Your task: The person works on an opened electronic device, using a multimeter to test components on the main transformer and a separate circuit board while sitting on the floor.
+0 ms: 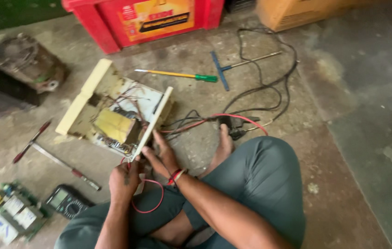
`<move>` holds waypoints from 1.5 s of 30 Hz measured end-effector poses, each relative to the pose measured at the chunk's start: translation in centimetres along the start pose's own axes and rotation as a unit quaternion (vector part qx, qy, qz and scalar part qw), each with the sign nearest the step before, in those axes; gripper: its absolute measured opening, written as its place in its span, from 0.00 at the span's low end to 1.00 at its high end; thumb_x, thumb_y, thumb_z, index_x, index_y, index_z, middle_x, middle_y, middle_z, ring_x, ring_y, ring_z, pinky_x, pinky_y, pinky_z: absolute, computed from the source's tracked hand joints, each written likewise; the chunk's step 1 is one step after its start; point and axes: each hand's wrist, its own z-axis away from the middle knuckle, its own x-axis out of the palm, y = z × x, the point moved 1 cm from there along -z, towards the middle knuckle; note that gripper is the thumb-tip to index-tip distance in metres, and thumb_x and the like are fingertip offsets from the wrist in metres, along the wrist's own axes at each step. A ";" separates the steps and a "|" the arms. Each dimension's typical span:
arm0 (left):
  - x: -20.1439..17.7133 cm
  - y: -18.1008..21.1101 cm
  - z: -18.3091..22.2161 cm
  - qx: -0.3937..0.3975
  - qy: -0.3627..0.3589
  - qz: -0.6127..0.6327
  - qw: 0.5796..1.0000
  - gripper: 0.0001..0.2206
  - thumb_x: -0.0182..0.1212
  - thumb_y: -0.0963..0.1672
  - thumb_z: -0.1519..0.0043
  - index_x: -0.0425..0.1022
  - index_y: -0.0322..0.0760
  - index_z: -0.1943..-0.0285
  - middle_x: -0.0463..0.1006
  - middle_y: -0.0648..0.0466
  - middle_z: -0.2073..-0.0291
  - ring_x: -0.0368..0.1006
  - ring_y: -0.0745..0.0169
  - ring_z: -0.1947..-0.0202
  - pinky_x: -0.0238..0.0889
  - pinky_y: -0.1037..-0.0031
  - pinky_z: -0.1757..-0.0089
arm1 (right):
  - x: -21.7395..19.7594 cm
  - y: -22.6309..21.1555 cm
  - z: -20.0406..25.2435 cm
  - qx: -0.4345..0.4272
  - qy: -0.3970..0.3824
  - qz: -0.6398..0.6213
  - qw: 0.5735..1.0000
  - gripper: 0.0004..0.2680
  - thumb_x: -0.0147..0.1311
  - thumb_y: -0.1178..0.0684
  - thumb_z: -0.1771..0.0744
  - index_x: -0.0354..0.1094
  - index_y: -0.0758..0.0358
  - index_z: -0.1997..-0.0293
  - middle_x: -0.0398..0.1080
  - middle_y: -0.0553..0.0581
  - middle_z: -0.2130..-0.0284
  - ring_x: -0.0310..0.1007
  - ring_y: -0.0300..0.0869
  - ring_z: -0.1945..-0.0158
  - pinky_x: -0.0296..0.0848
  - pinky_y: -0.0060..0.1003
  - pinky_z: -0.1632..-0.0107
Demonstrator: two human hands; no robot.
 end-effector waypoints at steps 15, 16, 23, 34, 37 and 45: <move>3.2 -5.1 -3.5 -0.040 -0.036 -0.162 0.985 0.21 0.66 0.55 0.44 0.87 0.35 0.59 0.82 0.40 0.66 0.80 0.44 0.60 0.71 0.60 0.57 | -3.9 -6.9 -4.9 -0.057 0.160 0.055 0.984 0.18 0.52 0.50 0.30 0.61 0.67 0.32 0.73 0.64 0.42 0.73 0.47 0.39 0.69 0.41 0.36; 3.6 -5.5 -3.6 -0.023 -0.028 -0.223 0.974 0.22 0.67 0.56 0.45 0.86 0.34 0.60 0.82 0.40 0.65 0.80 0.43 0.59 0.72 0.60 0.57 | -5.4 -8.7 -5.9 -0.054 0.165 0.062 0.983 0.18 0.54 0.50 0.30 0.64 0.67 0.33 0.76 0.63 0.46 0.75 0.45 0.44 0.72 0.39 0.38; 4.6 -3.4 -2.9 -0.103 -0.105 -0.266 0.953 0.26 0.75 0.60 0.52 0.82 0.38 0.63 0.80 0.45 0.62 0.79 0.48 0.56 0.73 0.62 0.56 | -16.3 -20.6 -5.5 -0.179 0.019 0.061 0.982 0.14 0.53 0.51 0.26 0.65 0.70 0.35 0.71 0.64 0.40 0.74 0.49 0.36 0.72 0.39 0.34; 4.9 4.1 2.6 0.014 -0.201 0.413 0.888 0.20 0.50 0.52 0.32 0.80 0.35 0.47 0.83 0.51 0.49 0.76 0.60 0.52 0.67 0.65 0.54 | -21.6 -19.4 -2.4 -0.105 -0.025 -0.011 0.994 0.07 0.53 0.51 0.27 0.69 0.64 0.50 0.75 0.59 0.57 0.77 0.44 0.57 0.75 0.39 0.52; 3.4 9.2 7.2 -0.009 -0.254 0.639 0.726 0.21 0.52 0.53 0.33 0.74 0.38 0.37 0.77 0.45 0.45 0.77 0.52 0.53 0.70 0.60 0.53 | -15.2 -19.8 1.5 -0.124 -0.158 0.297 0.933 0.13 0.64 0.49 0.35 0.73 0.63 0.49 0.79 0.56 0.65 0.79 0.47 0.59 0.46 0.63 0.37; -7.9 1.2 9.4 0.080 0.040 0.286 0.954 0.23 0.62 0.46 0.36 0.72 0.36 0.32 0.77 0.48 0.38 0.73 0.56 0.41 0.65 0.66 0.44 | -11.0 -21.0 2.7 -0.079 -0.224 0.235 0.943 0.09 0.62 0.55 0.35 0.73 0.67 0.55 0.78 0.62 0.65 0.80 0.53 0.63 0.74 0.38 0.60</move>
